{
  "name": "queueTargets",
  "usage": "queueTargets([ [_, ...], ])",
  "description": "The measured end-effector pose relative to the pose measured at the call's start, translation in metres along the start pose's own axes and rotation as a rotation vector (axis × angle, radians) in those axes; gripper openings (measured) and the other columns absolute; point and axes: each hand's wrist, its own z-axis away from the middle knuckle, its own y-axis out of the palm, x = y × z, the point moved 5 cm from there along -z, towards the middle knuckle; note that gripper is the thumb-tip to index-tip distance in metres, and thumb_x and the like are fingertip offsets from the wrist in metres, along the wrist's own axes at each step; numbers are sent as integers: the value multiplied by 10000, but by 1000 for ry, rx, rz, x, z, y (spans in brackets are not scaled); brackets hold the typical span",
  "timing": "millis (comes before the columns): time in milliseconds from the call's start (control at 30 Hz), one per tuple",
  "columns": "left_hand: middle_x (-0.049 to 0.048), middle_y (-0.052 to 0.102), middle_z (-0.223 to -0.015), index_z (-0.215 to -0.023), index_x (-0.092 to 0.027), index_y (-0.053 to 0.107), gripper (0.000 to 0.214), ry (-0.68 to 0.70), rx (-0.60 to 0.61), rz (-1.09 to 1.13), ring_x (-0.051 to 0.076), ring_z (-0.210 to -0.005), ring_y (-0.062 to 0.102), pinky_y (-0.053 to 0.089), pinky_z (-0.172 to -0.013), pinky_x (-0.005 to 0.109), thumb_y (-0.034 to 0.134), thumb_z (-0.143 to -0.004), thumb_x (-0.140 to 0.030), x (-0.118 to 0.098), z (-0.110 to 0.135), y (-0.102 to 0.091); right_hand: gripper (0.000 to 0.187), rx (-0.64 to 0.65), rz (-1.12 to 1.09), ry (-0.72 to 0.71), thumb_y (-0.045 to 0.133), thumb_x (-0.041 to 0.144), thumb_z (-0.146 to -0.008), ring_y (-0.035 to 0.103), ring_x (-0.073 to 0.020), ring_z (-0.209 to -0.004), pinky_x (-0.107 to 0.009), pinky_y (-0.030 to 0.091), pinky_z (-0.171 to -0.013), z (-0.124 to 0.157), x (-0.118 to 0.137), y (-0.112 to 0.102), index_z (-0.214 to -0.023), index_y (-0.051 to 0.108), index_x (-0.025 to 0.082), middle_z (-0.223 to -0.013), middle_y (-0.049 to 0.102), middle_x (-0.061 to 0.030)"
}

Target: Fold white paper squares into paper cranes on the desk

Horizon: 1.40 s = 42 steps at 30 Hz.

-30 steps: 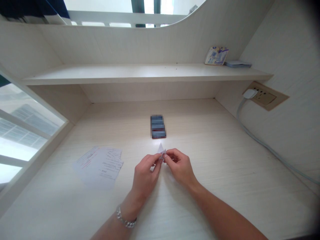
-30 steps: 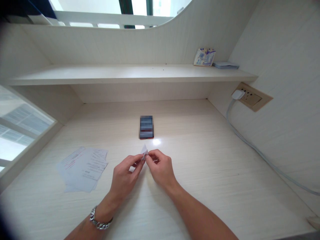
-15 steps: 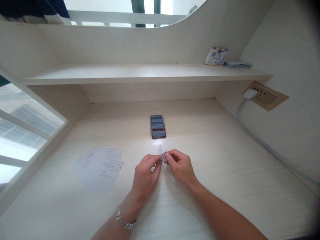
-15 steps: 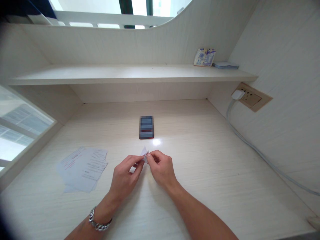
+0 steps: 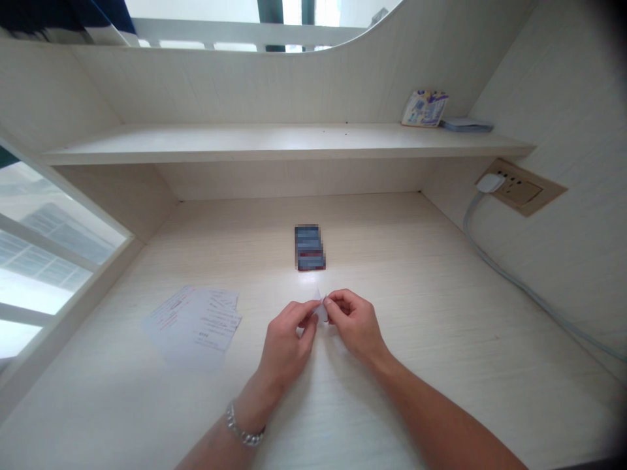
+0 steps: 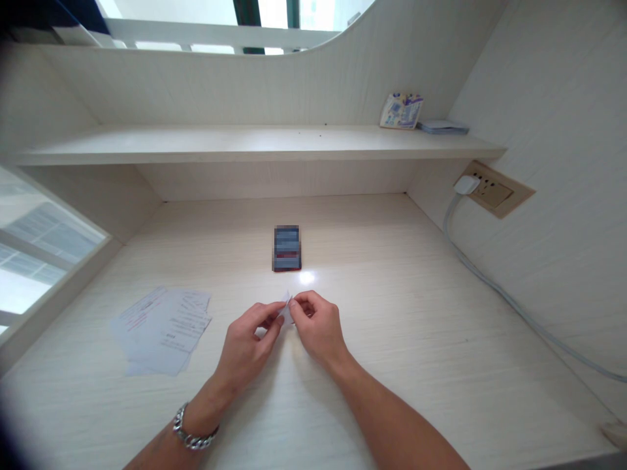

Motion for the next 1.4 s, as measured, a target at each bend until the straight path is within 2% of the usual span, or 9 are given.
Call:
queueTargets([
  [200, 29, 615, -860, -1107, -227, 600, 314, 26, 0, -5, 125, -739, 571, 477, -708, 246, 493, -829, -125, -1, 0, 0, 176, -15, -4, -5, 541, 315, -803, 568, -145, -592, -246, 452, -567, 0, 1, -1, -743, 609, 165, -663, 616, -17],
  [567, 51, 587, -908, -1174, -273, 574, 351, 118, 3, -111, 152, -830, 557, 468, -753, 282, 480, -854, -164, -5, 1, 0, 222, 62, -264, 80, 598, 366, -765, 573, -138, -580, -260, 493, -563, -4, -9, 6, -780, 597, 144, -678, 619, -32],
  [867, 70, 592, -935, -1196, -261, 558, 376, 105, 46, -101, 179, -879, 561, 476, -794, 321, 481, -841, -165, -10, 1, -1, 214, 96, -254, 79, 574, 372, -775, 577, -140, -622, -247, 485, -566, -6, -8, 3, -774, 582, 159, -698, 608, -21],
  [967, 63, 599, -922, -1173, -241, 572, 355, 69, 64, -21, 163, -830, 574, 492, -751, 297, 497, -833, -171, -11, 1, -1, 214, 100, -214, 58, 561, 368, -785, 574, -143, -624, -250, 478, -579, -7, -8, 3, -778, 583, 155, -700, 607, -26],
  [1033, 54, 610, -890, -1069, -213, 626, 268, 18, 39, 42, 143, -762, 582, 500, -700, 273, 523, -822, -194, -9, 0, -3, 212, 89, -158, 37, 549, 363, -796, 574, -146, -632, -257, 476, -595, -8, -8, 1, -787, 582, 154, -710, 609, -30],
  [1133, 35, 624, -790, -878, -170, 641, 148, -125, -90, 101, 134, -684, 588, 505, -644, 261, 589, -782, -270, 1, -1, -10, 207, 57, -63, -2, 525, 356, -815, 573, -149, -639, -261, 467, -610, -6, -5, -2, -808, 582, 157, -713, 609, -29],
  [1200, 30, 633, -776, -868, -163, 618, 202, -223, -149, 140, 137, -670, 600, 512, -633, 265, 635, -742, -320, 8, -1, -13, 206, 48, -27, -24, 513, 353, -824, 571, -148, -635, -256, 459, -604, -5, -3, -3, -813, 580, 159, -702, 605, -25],
  [1300, 49, 658, -867, -930, -167, 621, 280, -263, -112, 213, 152, -713, 624, 528, -650, 277, 661, -714, -342, 11, -2, -10, 197, 58, 9, -51, 506, 343, -830, 566, -146, -630, -248, 448, -596, -3, 2, -2, -804, 579, 162, -688, 601, -19],
  [1400, 58, 671, -912, -943, -178, 646, 231, -215, -49, 217, 166, -784, 633, 533, -698, 288, 610, -764, -321, 7, -2, -6, 184, 78, 40, -81, 494, 325, -838, 571, -148, -652, -247, 444, -609, -1, 7, 0, -809, 586, 168, -711, 613, -21],
])
